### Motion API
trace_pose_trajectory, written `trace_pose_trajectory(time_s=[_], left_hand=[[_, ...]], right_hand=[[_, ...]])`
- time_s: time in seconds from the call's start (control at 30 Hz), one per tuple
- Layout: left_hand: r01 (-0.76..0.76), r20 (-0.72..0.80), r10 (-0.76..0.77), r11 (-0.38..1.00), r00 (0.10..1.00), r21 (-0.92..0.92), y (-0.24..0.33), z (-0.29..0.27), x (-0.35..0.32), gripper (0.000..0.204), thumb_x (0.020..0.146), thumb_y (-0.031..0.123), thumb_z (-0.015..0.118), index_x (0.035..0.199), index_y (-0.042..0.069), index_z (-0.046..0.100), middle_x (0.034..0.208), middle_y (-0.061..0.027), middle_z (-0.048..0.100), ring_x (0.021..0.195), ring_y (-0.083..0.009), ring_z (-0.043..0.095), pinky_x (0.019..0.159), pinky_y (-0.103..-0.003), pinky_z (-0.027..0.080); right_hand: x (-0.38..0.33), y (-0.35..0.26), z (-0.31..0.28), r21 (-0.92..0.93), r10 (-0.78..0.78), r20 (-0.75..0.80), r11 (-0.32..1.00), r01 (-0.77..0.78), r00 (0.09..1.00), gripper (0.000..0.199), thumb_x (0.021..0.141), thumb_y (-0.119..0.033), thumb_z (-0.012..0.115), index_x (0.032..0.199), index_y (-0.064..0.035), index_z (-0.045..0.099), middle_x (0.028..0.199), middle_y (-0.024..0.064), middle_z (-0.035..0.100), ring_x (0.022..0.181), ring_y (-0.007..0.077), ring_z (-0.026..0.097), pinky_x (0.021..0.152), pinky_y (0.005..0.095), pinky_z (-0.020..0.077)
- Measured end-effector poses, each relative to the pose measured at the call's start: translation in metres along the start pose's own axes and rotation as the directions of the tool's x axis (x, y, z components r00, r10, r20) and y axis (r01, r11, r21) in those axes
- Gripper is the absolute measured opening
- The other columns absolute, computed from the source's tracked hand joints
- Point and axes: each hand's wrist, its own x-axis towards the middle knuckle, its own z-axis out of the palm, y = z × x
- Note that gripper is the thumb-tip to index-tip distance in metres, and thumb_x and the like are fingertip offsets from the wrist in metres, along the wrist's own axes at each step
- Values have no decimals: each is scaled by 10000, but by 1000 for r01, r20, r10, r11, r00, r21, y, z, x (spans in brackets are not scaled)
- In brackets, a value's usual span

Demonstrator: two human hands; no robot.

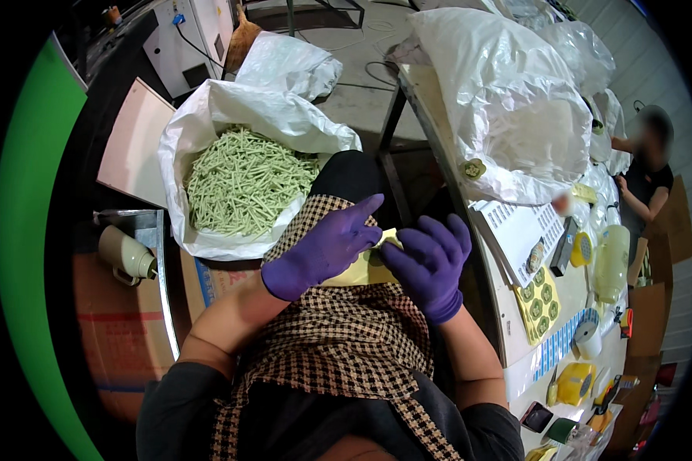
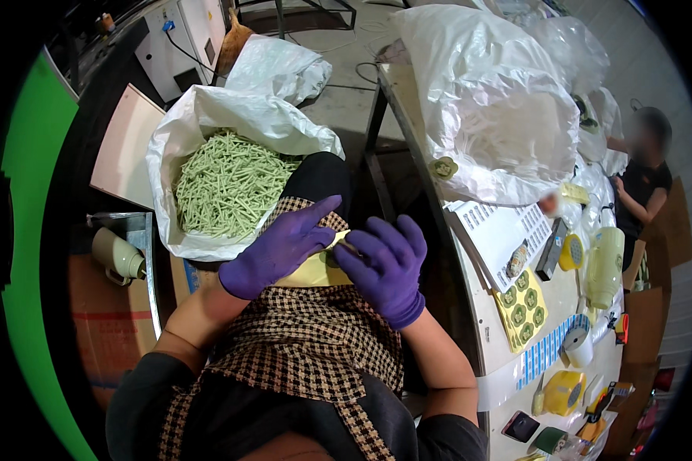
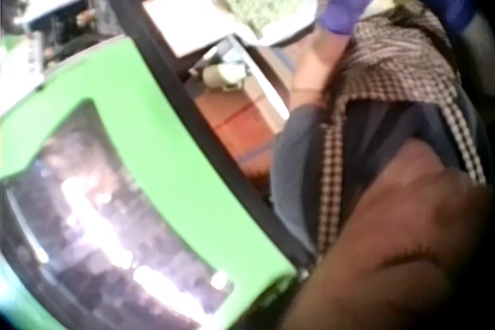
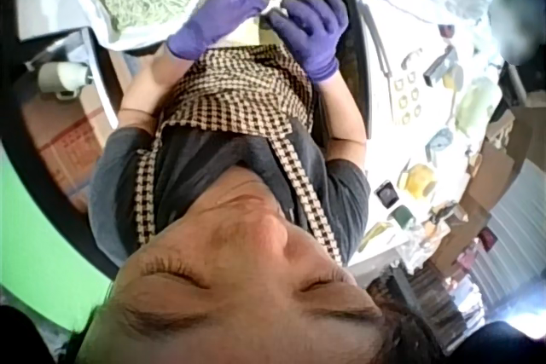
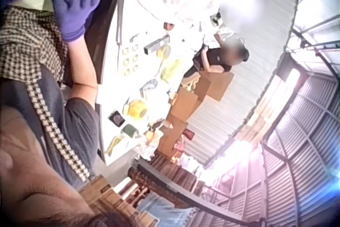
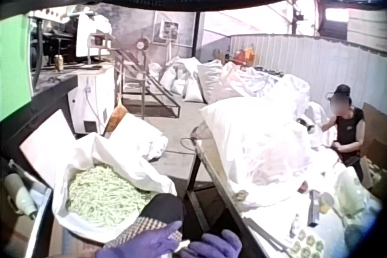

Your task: The person applies decorative and instructional stickers to plastic containers, occasionally reaching for new items and placing finished containers aside.

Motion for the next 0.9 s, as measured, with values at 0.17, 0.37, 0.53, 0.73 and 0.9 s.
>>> trace_pose_trajectory(time_s=[0.17, 0.37, 0.53, 0.73, 0.9], left_hand=[[-97, 8, 97, 995, 995, 15, 12, 12, -6, 624, 1059, 107, 540, 1584, -59, 245, 1266, -156, 633, 1139, -150, 604, 1038, -294, 454], [-212, -25, 213, 976, 977, 50, 0, 23, -4, 633, 1053, 58, 513, 1604, -30, 215, 1235, -138, 637, 1109, -137, 608, 1003, -285, 470], [-90, -134, 88, 996, 987, -10, -16, 14, 6, 620, 1007, 25, 545, 1580, -19, 313, 1409, -131, 576, 1112, -107, 583, 1004, -246, 456], [-161, -339, 1, 881, 941, -446, -59, -4, 8, 584, 1026, 104, 576, 1545, -51, 359, 1513, -89, 481, 1302, -74, 457, 1110, -234, 362], [-144, -211, 109, 977, 971, -157, -56, 21, -4, 595, 1030, 81, 555, 1577, -3, 337, 1392, -39, 560, 912, -50, 506, 892, -212, 458]], right_hand=[[1, -5, -4, 50, 170, 82, 983, -175, 982, 357, 662, -204, 891, 992, -217, 757, 1061, 12, 658, 1102, 302, 610, 1080, 553, 403], [-17, -6, 2, -5, 165, -77, 986, -166, 983, 323, 676, -184, 874, 965, -274, 760, 1007, -18, 649, 1087, 274, 615, 1119, 528, 369], [-33, -11, -11, -19, 14, -8, 1000, -14, 1000, 300, 701, -125, 837, 915, -315, 746, 1001, -42, 625, 1095, 244, 602, 1173, 518, 297], [26, 57, -19, 535, 754, -189, 617, -578, 629, 78, 857, -7, 752, 901, 11, 690, 867, 61, 678, 863, 172, 639, 922, 333, 505], [47, 187, 38, 159, 521, -184, 852, -498, 833, 204, 767, -172, 855, 923, -70, 770, 897, 79, 749, 818, 228, 704, 764, 350, 531]])
